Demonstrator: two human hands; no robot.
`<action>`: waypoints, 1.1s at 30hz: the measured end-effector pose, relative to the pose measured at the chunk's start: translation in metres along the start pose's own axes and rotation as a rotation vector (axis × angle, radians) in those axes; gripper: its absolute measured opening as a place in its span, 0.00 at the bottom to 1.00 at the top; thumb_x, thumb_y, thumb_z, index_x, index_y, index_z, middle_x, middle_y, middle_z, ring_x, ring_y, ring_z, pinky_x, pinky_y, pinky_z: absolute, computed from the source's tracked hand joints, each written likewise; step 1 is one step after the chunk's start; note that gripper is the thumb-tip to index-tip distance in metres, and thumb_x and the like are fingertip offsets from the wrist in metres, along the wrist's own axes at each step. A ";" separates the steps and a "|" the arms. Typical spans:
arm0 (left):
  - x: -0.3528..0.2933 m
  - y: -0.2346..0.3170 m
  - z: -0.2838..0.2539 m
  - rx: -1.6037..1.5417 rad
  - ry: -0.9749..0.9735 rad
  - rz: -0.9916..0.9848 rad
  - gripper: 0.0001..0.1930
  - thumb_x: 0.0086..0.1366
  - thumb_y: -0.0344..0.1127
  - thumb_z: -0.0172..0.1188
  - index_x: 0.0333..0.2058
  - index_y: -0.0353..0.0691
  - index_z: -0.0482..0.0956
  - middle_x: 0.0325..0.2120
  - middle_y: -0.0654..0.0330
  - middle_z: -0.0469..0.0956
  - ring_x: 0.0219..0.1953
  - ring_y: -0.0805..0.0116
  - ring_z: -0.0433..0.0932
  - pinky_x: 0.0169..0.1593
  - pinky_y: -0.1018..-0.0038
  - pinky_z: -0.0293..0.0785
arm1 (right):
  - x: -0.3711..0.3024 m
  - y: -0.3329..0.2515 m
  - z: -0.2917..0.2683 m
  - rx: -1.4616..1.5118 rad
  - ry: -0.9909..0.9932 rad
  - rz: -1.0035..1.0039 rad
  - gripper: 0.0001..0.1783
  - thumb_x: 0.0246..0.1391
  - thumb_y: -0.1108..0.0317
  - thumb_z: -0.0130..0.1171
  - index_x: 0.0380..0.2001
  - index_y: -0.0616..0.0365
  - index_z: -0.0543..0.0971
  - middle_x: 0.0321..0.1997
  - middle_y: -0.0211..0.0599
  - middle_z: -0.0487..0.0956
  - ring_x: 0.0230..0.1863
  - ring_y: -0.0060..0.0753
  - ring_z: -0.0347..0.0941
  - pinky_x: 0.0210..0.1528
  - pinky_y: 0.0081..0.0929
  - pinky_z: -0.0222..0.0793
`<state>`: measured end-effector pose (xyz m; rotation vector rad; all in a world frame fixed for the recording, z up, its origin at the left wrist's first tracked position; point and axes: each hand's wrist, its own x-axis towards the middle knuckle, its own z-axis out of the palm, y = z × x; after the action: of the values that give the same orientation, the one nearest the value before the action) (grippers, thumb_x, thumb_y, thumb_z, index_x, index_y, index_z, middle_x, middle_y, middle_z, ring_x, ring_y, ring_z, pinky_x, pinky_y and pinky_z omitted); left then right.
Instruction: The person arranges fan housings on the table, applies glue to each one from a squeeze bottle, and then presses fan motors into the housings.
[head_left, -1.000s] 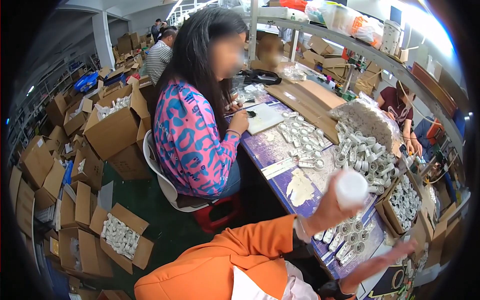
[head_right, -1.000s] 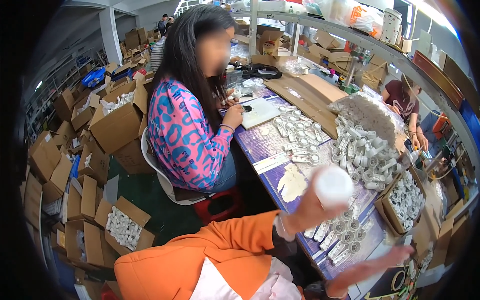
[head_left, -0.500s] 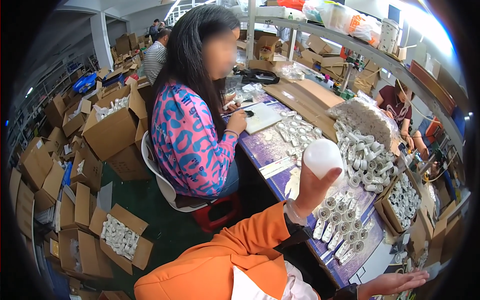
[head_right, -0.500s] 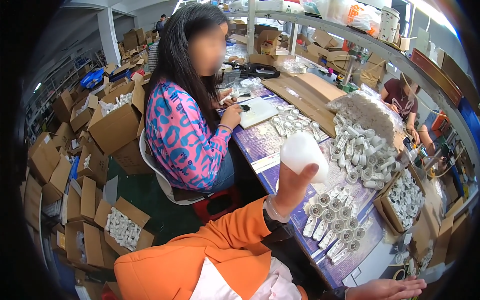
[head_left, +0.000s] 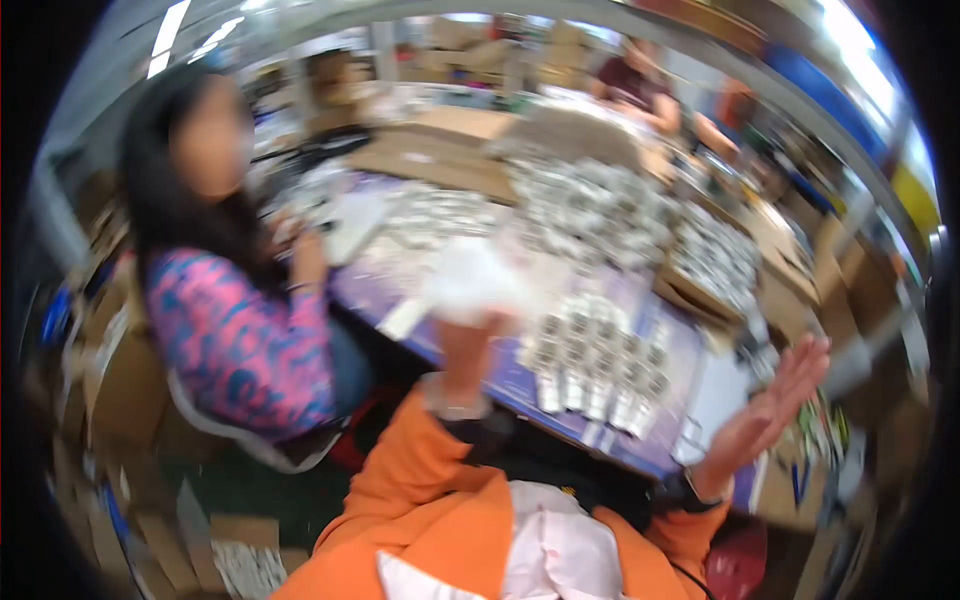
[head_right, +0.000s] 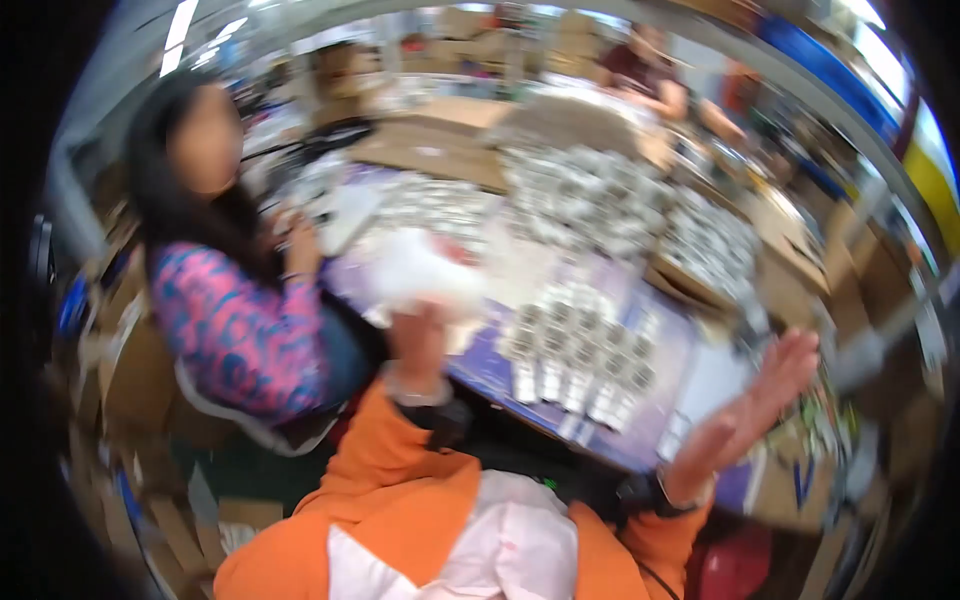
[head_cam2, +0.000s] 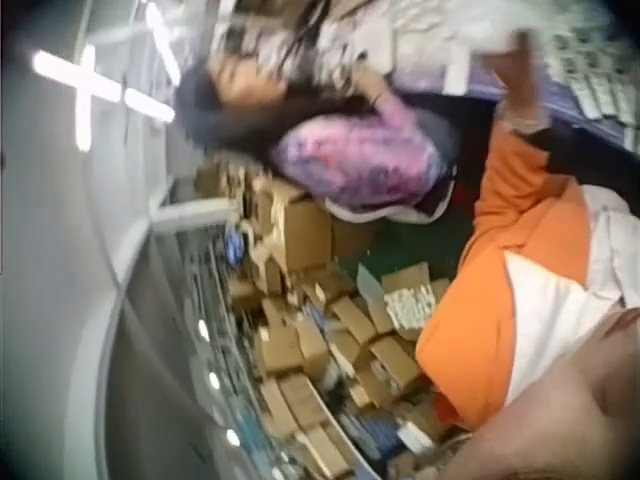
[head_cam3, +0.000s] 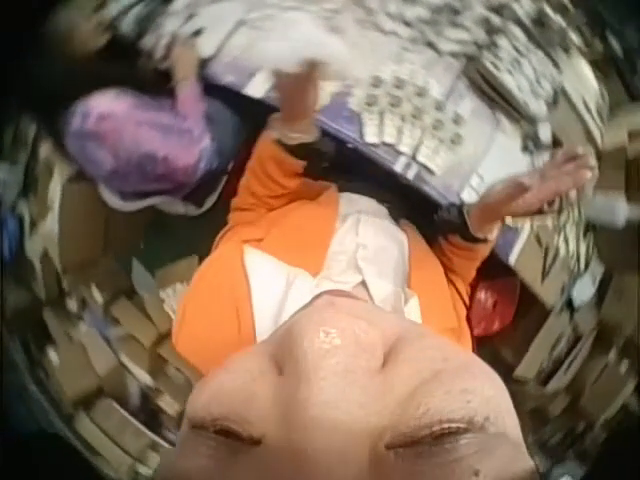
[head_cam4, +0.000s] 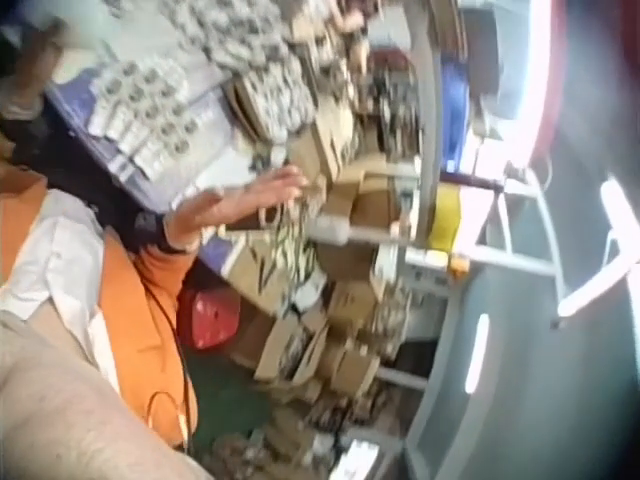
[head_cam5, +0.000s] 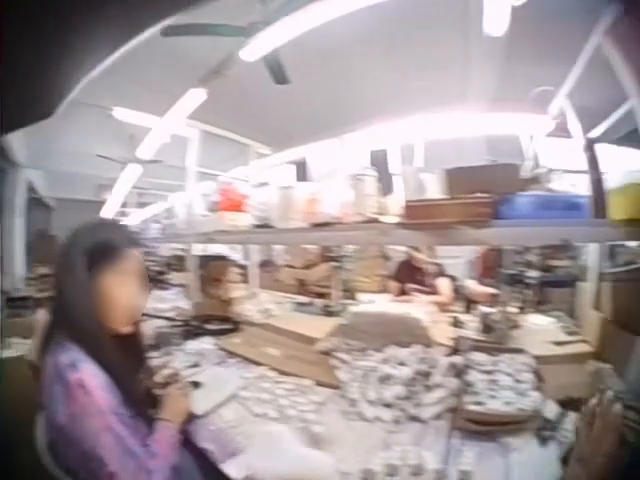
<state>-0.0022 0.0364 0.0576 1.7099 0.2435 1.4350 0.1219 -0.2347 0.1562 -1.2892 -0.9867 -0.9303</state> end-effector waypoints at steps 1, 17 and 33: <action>0.014 0.046 0.011 -0.447 0.183 -0.086 0.33 0.60 0.59 0.55 0.51 0.34 0.67 0.41 0.54 0.73 0.40 0.64 0.75 0.44 0.64 0.74 | 0.002 0.005 -0.007 -0.104 0.013 0.015 0.42 0.61 0.45 0.40 0.66 0.65 0.44 0.71 0.48 0.44 0.71 0.46 0.42 0.69 0.40 0.37; 0.008 0.061 0.057 -0.550 -0.137 -0.012 0.46 0.54 0.59 0.62 0.58 0.30 0.53 0.45 0.52 0.70 0.47 0.61 0.70 0.53 0.65 0.65 | -0.018 0.015 -0.020 -0.026 0.072 0.132 0.44 0.61 0.42 0.38 0.66 0.66 0.44 0.71 0.53 0.45 0.71 0.48 0.43 0.69 0.38 0.36; 0.025 -0.005 0.026 -0.245 -0.171 0.008 0.31 0.66 0.46 0.51 0.58 0.26 0.57 0.52 0.47 0.69 0.54 0.55 0.69 0.56 0.65 0.64 | -0.015 0.021 -0.036 0.032 -0.105 0.219 0.45 0.60 0.41 0.40 0.67 0.62 0.42 0.71 0.50 0.43 0.72 0.44 0.37 0.69 0.38 0.36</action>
<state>0.0300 0.0426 0.0729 1.6200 -0.0326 1.2590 0.1392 -0.2691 0.1348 -1.3991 -0.9155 -0.6821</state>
